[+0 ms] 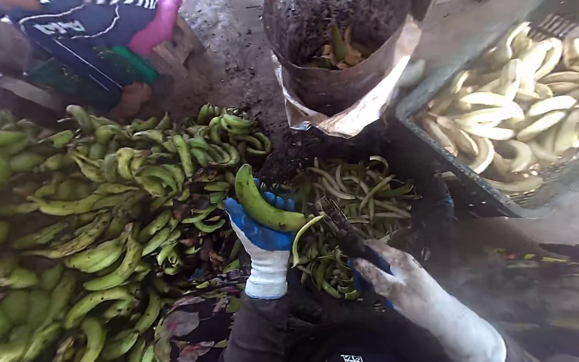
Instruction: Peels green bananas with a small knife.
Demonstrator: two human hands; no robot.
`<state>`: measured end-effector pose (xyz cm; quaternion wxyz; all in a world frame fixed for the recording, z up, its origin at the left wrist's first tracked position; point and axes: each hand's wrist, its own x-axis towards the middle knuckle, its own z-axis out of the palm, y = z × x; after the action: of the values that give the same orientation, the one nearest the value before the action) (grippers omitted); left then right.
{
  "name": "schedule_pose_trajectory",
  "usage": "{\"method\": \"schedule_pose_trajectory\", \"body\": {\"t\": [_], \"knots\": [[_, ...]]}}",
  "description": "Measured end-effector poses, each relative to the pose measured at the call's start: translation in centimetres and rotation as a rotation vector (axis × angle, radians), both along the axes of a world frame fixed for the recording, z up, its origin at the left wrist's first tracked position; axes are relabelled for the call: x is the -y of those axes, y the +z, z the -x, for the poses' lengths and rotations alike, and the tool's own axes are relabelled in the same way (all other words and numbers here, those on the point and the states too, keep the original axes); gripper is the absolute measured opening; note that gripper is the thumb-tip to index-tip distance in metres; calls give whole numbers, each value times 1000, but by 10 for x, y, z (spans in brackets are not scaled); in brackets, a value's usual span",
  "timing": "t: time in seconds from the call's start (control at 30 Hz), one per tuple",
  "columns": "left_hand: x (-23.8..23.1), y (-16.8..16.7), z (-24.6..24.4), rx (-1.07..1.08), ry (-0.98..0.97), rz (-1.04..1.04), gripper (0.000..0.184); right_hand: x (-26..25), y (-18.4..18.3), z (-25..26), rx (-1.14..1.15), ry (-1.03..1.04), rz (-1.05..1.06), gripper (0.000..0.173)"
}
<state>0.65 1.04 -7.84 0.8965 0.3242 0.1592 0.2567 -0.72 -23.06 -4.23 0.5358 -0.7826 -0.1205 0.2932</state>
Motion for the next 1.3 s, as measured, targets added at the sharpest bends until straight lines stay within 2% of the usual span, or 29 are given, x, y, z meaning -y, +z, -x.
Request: {"method": "schedule_pose_trajectory", "body": {"t": [0.07,0.17,0.23,0.3,0.37,0.4,0.47,0.5,0.53,0.57,0.67,0.73,0.8,0.87,0.97,1.03,1.13,1.17,1.23,1.3], "knots": [[7,12,10,-67,95,-197,65,-12,-4,16,-59,-4,-57,38],[13,5,33,-89,333,-696,53,-26,-6,32,-183,10,-83,38],[10,-5,46,-13,392,-887,50,-33,-5,37,-230,17,-95,38],[5,-15,52,102,418,-989,43,-40,-3,38,-218,12,-116,37],[7,-9,50,219,373,-934,35,-45,0,40,-165,10,-115,38],[12,8,43,271,317,-788,35,-46,0,40,-138,48,-85,38],[16,40,27,368,78,-315,49,-44,-8,36,-210,283,46,40],[18,61,19,330,9,-152,60,-43,-15,33,-301,429,122,41],[19,79,13,248,-27,-88,68,-41,-21,29,-322,482,162,43],[15,90,9,147,-79,-71,68,-34,-24,24,-237,418,140,43],[-1,92,8,-131,-219,-156,52,-9,-14,-11,258,149,-100,40],[-4,91,4,-183,-285,-278,46,2,2,-41,614,142,-116,39],[3,93,0,-220,-352,-334,45,3,13,-51,769,177,-82,36],[23,85,2,-200,-386,-338,42,-7,6,-52,869,85,-2,36],[61,62,14,-326,-302,-58,39,-20,-25,-77,1165,-179,215,34],[62,45,26,-373,-291,-31,40,-20,-34,-89,1213,-271,318,33],[40,50,32,-393,-266,-269,36,-15,-19,-79,1075,-242,325,37],[33,55,31,-378,-289,-287,35,-16,-14,-74,1042,-219,296,37],[28,50,22,-310,-386,-151,38,-21,-10,-66,1037,-204,278,35],[38,28,9,-262,-441,100,37,-27,-15,-65,1066,-202,319,34]]}}
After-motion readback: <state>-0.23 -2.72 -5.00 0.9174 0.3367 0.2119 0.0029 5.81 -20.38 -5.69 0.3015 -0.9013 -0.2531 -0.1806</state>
